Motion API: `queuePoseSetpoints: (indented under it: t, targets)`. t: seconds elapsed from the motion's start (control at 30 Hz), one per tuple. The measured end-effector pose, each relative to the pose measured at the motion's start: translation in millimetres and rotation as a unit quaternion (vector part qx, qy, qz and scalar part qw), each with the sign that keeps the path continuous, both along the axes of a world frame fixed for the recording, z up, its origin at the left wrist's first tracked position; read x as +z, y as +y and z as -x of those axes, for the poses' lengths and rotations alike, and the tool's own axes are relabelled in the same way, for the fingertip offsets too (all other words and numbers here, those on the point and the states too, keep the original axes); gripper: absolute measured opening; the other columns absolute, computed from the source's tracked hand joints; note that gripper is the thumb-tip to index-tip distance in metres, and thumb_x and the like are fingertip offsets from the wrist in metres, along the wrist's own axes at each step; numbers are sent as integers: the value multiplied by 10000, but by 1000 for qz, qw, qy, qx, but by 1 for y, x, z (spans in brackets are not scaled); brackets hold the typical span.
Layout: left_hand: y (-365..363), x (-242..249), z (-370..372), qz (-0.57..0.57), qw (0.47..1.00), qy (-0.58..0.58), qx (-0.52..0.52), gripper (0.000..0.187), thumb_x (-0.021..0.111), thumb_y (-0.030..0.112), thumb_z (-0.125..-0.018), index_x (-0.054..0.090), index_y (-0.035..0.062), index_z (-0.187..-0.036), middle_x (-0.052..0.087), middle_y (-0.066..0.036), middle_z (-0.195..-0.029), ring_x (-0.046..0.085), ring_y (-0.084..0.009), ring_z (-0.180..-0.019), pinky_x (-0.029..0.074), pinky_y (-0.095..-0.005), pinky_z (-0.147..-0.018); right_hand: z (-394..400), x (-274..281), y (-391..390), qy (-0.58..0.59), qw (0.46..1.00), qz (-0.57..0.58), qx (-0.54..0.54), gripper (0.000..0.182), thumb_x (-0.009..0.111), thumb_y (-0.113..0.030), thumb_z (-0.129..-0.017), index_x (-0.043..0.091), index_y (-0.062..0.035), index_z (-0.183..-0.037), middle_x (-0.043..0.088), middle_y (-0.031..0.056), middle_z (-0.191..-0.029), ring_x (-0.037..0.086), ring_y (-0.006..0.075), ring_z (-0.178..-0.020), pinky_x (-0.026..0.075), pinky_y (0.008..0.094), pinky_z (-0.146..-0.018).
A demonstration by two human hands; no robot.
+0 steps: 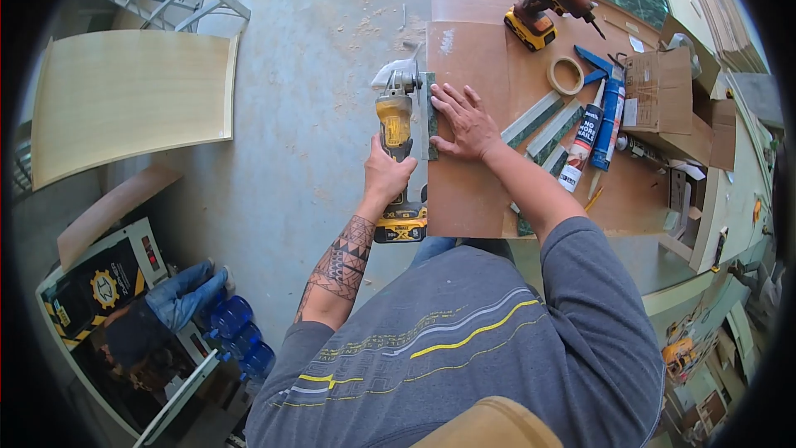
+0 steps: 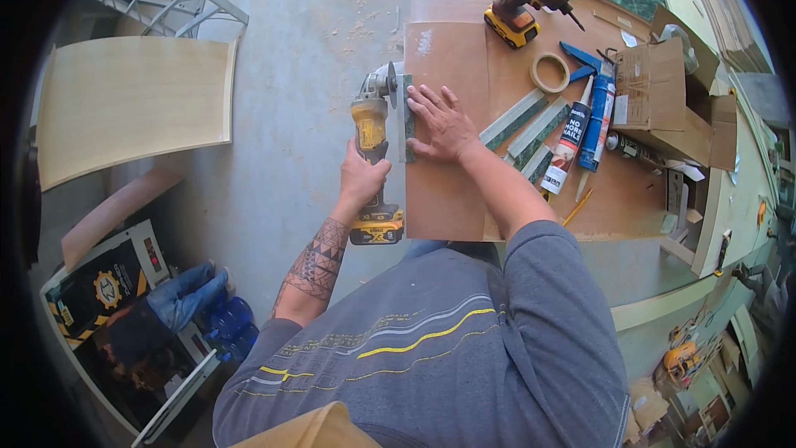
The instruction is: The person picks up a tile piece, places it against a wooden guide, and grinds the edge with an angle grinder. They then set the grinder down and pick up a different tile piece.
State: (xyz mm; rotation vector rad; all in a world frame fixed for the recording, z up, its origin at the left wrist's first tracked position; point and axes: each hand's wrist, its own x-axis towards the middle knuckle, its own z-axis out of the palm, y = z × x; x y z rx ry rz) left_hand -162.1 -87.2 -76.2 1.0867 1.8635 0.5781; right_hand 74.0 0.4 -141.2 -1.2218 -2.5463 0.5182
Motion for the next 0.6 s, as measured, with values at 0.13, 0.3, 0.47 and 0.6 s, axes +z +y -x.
queuePoseSetpoints:
  t: [0.13,0.3,0.47,0.6]
  targets:
    - [3,16,0,60,998,-29,6,836,807,231,-832,451,-33,-1540,803,-260,-1160,813,-375,-1057,636,-466,-970,0,1,-1,-1,1000,-8,-2,885,726,-571,-956,436,-109,-1653,348,89,-1825,284,268,-1703,127,539,-1392]
    - [-5,13,1,24,1000,-6,-8,848,801,236,-835,434,-33,-1551,793,-278,-1192,798,-412,-1118,624,-478,-1005,0,-2,0,-3,1000,-13,1,905,715,-594,-953,441,-106,-1664,352,83,-1824,288,266,-1700,128,542,-1391]
    - [-7,9,2,42,999,-18,0,879,801,244,-836,416,-42,-1573,771,-301,-1245,777,-428,-1171,606,-473,-1048,1,-2,0,-15,1000,-21,6,920,706,-614,-949,444,-102,-1667,348,77,-1828,306,265,-1692,135,547,-1389]
    - [-13,-6,2,-14,1000,18,-5,813,772,209,-839,452,-21,-1550,797,-212,-1016,812,-306,-823,651,-425,-819,1,1,0,-3,1000,-19,7,902,743,-577,-949,445,-96,-1651,364,102,-1820,308,295,-1696,144,553,-1387]
